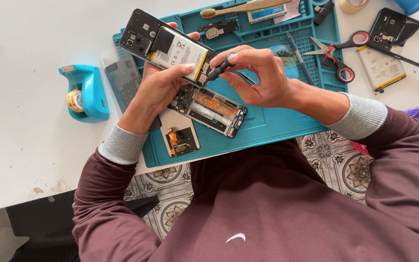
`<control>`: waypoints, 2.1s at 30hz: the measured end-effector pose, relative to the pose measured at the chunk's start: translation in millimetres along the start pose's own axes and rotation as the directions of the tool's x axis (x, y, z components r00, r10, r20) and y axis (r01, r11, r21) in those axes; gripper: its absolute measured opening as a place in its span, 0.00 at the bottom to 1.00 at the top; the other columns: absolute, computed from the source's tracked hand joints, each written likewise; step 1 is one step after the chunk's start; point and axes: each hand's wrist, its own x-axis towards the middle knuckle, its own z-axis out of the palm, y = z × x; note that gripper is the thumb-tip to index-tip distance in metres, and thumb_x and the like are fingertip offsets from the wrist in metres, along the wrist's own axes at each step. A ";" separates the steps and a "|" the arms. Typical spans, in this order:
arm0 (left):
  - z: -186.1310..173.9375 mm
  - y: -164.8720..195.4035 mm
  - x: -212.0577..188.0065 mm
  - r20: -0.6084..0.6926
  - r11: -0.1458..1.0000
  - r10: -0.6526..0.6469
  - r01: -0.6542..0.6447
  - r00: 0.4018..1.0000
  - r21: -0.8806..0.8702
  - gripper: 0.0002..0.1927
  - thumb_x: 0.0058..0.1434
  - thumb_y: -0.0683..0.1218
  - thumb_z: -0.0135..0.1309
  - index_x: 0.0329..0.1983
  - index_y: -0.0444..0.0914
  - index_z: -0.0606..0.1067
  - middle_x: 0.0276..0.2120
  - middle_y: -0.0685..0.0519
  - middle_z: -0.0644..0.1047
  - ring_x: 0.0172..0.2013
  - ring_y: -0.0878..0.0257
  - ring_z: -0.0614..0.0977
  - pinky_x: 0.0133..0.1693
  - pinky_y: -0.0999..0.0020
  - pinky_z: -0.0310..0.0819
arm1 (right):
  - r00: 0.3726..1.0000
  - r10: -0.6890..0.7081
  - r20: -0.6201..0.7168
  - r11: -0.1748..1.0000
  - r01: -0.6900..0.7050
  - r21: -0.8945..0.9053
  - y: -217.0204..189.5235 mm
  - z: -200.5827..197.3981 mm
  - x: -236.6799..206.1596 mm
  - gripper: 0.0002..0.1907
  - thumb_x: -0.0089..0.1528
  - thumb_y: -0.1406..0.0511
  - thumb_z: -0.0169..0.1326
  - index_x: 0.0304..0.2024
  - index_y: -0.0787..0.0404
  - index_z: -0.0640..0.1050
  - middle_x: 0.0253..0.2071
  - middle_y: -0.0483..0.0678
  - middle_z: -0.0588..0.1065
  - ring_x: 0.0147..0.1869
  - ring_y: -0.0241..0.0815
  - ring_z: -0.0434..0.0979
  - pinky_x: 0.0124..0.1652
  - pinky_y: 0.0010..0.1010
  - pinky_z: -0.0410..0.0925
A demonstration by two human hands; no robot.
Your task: The person uses a screwdriver to remove screws from the back of a disassembled smartphone. They carefully unscrew multiple fasteners around the battery and camera area while holding the phone steady.
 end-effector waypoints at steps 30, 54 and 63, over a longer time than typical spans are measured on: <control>-1.4 -4.7 -0.5 -0.035 1.000 0.012 -0.013 0.999 -0.022 0.44 0.63 0.28 0.56 0.76 0.45 0.50 0.71 0.37 0.66 0.64 0.44 0.78 0.55 0.52 0.86 | 0.984 -0.114 0.139 0.988 0.126 -0.084 1.2 -6.8 6.7 0.33 0.68 0.75 0.62 0.66 0.50 0.58 0.58 0.53 0.74 0.59 0.49 0.76 0.48 0.38 0.74; -1.1 -5.4 -1.5 -0.020 1.000 0.011 -0.011 1.000 -0.008 0.44 0.63 0.28 0.57 0.75 0.45 0.51 0.71 0.38 0.67 0.64 0.46 0.78 0.55 0.50 0.86 | 0.990 -0.087 0.115 0.988 0.100 -0.114 1.7 -3.1 6.5 0.31 0.65 0.73 0.68 0.61 0.53 0.63 0.53 0.56 0.72 0.47 0.46 0.79 0.40 0.32 0.75; 0.8 -4.6 -3.2 -0.032 1.000 0.002 -0.002 0.999 -0.017 0.43 0.64 0.28 0.56 0.76 0.46 0.51 0.71 0.39 0.66 0.63 0.46 0.78 0.55 0.51 0.87 | 0.988 -0.103 0.115 0.978 0.121 -0.171 2.8 -6.3 8.0 0.29 0.65 0.71 0.69 0.58 0.53 0.64 0.49 0.52 0.74 0.47 0.47 0.76 0.41 0.40 0.70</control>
